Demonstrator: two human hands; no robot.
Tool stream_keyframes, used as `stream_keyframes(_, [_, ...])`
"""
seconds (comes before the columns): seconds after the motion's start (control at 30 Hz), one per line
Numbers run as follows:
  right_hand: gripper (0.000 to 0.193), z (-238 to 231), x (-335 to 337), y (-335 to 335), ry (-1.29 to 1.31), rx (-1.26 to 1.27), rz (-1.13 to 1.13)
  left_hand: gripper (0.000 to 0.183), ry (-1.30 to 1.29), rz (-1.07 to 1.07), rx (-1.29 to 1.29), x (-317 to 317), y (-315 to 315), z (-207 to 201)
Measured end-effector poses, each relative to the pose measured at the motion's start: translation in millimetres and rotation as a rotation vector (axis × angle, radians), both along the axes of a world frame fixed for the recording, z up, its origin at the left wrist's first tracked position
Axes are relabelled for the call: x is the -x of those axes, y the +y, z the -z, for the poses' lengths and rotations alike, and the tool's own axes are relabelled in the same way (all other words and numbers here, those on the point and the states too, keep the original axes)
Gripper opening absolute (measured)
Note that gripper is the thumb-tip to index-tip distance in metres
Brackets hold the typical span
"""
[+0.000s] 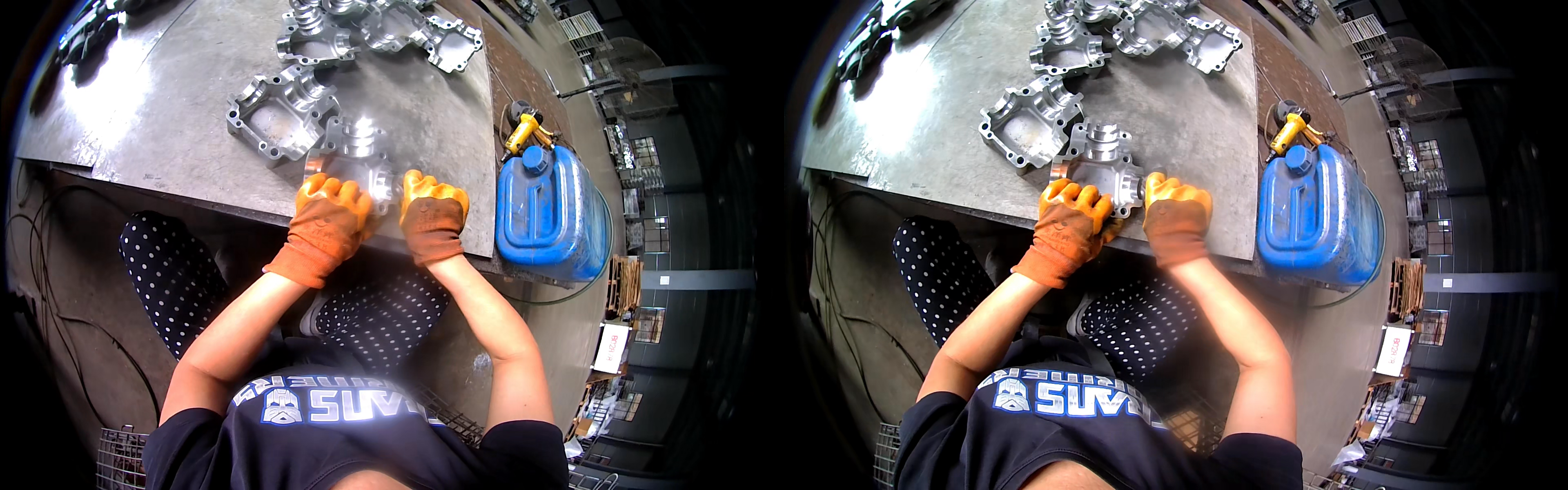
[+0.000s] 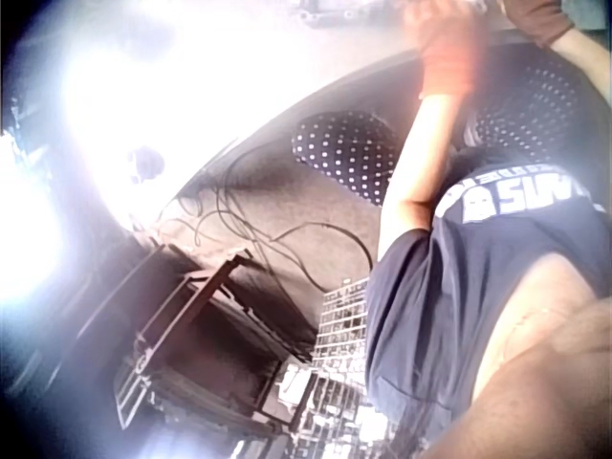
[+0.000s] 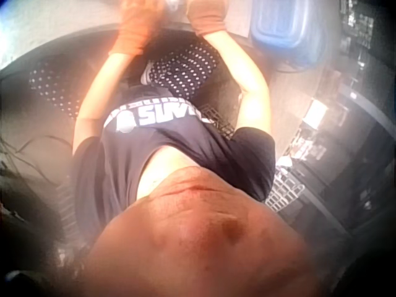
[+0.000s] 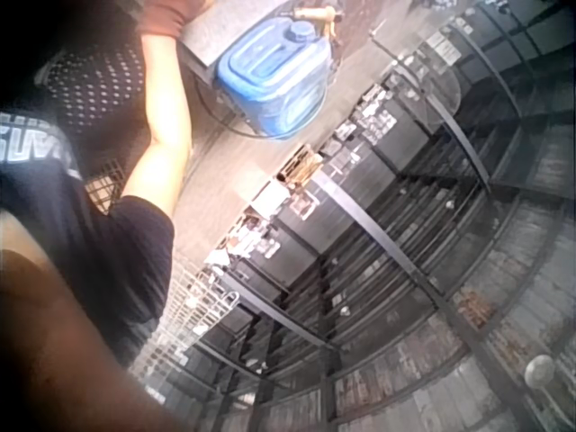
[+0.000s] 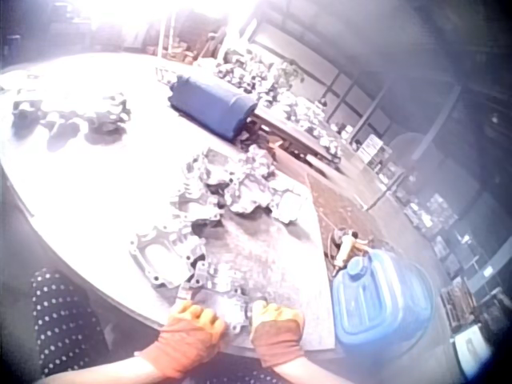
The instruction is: The person cleans a series of metal housing components one by one by rubbing the surfaces with a dark cloth and using a yellow pointed tool to clear debris from small openings and grooves.
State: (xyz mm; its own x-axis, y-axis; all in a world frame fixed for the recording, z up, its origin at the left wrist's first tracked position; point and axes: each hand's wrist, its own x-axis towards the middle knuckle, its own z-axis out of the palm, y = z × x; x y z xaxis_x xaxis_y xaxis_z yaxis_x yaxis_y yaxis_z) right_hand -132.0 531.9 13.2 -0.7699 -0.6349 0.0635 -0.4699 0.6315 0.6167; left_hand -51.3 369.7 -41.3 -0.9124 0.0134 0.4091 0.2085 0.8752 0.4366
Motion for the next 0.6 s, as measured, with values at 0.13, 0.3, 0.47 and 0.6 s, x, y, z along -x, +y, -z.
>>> stream_keyframes(0.13, [0.010,7.1,0.1,-1.8,0.018,0.007,0.020,0.032,0.037,-0.012,-0.011,0.3,1.7,-0.1])
stream_keyframes(0.3, [0.028,-7.6,0.3,-14.1,-0.119,-0.208,0.055,0.030,0.084,-0.014,-0.004,2.8,-1.8,6.0])
stream_keyframes(0.47, [0.021,-21.6,0.9,-19.9,-0.238,-0.275,0.071,0.029,0.131,0.041,-0.039,4.0,-11.5,1.3])
stream_keyframes(0.6, [0.020,-40.7,-7.8,-38.4,-0.360,-0.408,0.029,0.029,0.073,0.106,-0.037,-3.9,-32.6,-1.5])
